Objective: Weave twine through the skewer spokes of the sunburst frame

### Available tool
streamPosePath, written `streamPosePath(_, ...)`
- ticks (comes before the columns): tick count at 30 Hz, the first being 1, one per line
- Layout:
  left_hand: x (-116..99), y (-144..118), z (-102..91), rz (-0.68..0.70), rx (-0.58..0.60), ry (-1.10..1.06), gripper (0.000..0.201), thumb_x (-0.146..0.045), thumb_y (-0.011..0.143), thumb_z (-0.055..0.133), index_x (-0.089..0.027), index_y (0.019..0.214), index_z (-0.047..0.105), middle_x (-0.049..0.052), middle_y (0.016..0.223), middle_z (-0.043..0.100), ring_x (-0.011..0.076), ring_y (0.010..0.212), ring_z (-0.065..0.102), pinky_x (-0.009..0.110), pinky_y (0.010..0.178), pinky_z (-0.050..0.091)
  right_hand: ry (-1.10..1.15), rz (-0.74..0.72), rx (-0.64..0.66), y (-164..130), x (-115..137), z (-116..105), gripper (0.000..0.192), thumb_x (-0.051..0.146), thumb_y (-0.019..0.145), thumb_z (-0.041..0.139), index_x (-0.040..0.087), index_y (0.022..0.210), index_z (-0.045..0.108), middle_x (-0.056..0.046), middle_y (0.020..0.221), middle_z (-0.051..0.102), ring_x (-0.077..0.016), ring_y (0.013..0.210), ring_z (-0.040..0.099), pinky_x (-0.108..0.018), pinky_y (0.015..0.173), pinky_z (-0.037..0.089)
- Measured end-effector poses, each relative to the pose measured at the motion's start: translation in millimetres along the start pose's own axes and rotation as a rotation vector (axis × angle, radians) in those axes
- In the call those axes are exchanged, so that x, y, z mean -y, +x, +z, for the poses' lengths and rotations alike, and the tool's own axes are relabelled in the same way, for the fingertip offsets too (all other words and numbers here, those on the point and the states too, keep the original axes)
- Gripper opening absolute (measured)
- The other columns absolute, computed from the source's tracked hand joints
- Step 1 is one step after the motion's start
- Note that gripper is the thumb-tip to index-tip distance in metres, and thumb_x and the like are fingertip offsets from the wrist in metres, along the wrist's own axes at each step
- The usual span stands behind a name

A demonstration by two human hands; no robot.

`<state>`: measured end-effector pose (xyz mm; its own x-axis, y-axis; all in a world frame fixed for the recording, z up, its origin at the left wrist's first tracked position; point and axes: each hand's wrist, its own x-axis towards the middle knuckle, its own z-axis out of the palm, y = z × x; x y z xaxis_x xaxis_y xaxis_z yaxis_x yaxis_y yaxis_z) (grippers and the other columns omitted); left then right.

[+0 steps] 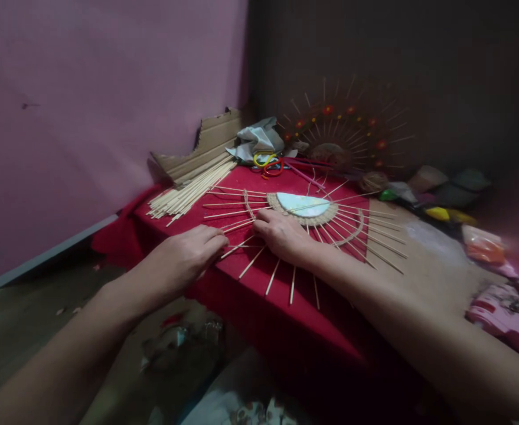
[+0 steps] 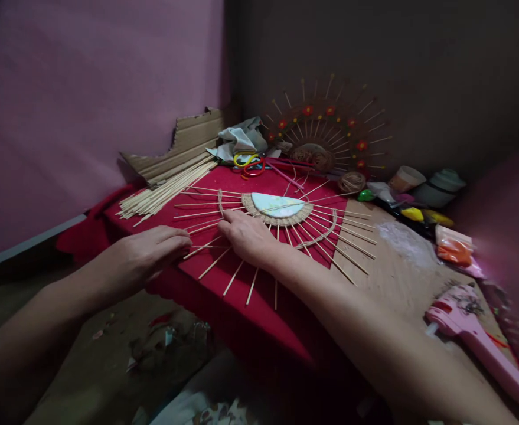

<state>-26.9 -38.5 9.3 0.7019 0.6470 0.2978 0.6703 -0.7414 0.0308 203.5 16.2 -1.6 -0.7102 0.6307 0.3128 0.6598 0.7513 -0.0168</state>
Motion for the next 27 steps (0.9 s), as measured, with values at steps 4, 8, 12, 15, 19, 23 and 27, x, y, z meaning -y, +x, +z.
streamPosePath(4, -5.5, -7.6, -2.5, 0.002, -0.004, 0.095, 0.027, -0.017, 0.091, 0.034, -0.013, 0.095, 0.061, 0.012, 0.091, 0.064, 0.0219, 0.082, 0.058, 0.034, 0.069, 0.048, 0.030, 0.007, 0.008, -1.8, 1.4, 0.0, 0.020, 0.011, 0.091, 0.043, 0.017, 0.082, 0.060, -0.007, 0.091, 0.054, -0.0169, 0.078, 0.042, -0.030, 0.060, 0.027)
streamPosePath(8, -10.8, -9.8, -5.7, 0.019, 0.014, 0.170, 0.022, -0.012, 0.086, 0.037, -0.015, 0.085, 0.059, 0.008, 0.080, 0.062, 0.0206, 0.072, 0.055, 0.032, 0.061, 0.044, 0.020, 0.019, 0.005, -2.7, 1.0, 1.1, 0.021, 0.012, 0.092, 0.042, 0.017, 0.082, 0.059, -0.007, 0.090, 0.053, -0.0172, 0.078, 0.041, -0.031, 0.060, 0.026)
streamPosePath(12, -13.3, -10.4, -7.3, 0.018, 0.037, 0.210, 0.019, -0.010, 0.083, 0.039, -0.016, 0.082, 0.057, 0.008, 0.080, 0.061, 0.0202, 0.071, 0.053, 0.032, 0.061, 0.043, 0.017, 0.012, -0.010, -3.1, 1.1, 2.5, 0.021, 0.011, 0.091, 0.042, 0.017, 0.082, 0.059, -0.007, 0.089, 0.053, -0.0171, 0.077, 0.041, -0.030, 0.059, 0.026)
streamPosePath(15, -11.6, -9.3, -6.8, 0.013, 0.055, 0.210, 0.018, -0.010, 0.082, 0.040, -0.016, 0.080, 0.056, 0.008, 0.080, 0.061, 0.0197, 0.071, 0.052, 0.031, 0.060, 0.042, 0.021, 0.018, -0.019, -3.2, 1.5, 3.1, 0.021, 0.010, 0.091, 0.043, 0.018, 0.082, 0.059, -0.006, 0.088, 0.052, -0.0170, 0.076, 0.041, -0.030, 0.059, 0.027)
streamPosePath(19, -6.2, -3.9, -8.0, 0.004, 0.079, 0.155, 0.018, -0.010, 0.085, 0.040, -0.016, 0.079, 0.056, 0.008, 0.081, 0.060, 0.0186, 0.072, 0.052, 0.029, 0.061, 0.043, 0.039, 0.014, -0.034, -3.6, 0.7, 3.6, 0.021, 0.010, 0.091, 0.042, 0.018, 0.082, 0.060, -0.007, 0.088, 0.053, -0.0177, 0.077, 0.042, -0.030, 0.060, 0.029)
streamPosePath(23, -0.9, 9.5, -12.6, -0.007, 0.054, 0.196, 0.019, -0.009, 0.087, 0.040, -0.016, 0.080, 0.057, 0.010, 0.084, 0.060, 0.0194, 0.075, 0.052, 0.031, 0.064, 0.043, 0.043, -0.002, -0.039, -4.3, -1.0, 4.9, 0.019, 0.011, 0.091, 0.043, 0.017, 0.081, 0.059, -0.007, 0.088, 0.054, -0.0171, 0.077, 0.044, -0.029, 0.063, 0.033)
streamPosePath(27, 12.4, 36.0, -11.6, -0.017, 0.055, 0.228, 0.020, -0.007, 0.086, 0.040, -0.015, 0.077, 0.056, 0.009, 0.082, 0.059, 0.0195, 0.074, 0.052, 0.031, 0.065, 0.042, 0.164, 0.044, -0.101, -4.7, -4.5, 7.6, 0.019, 0.008, 0.088, 0.042, 0.017, 0.085, 0.059, -0.008, 0.090, 0.056, -0.0167, 0.079, 0.049, -0.028, 0.068, 0.039)
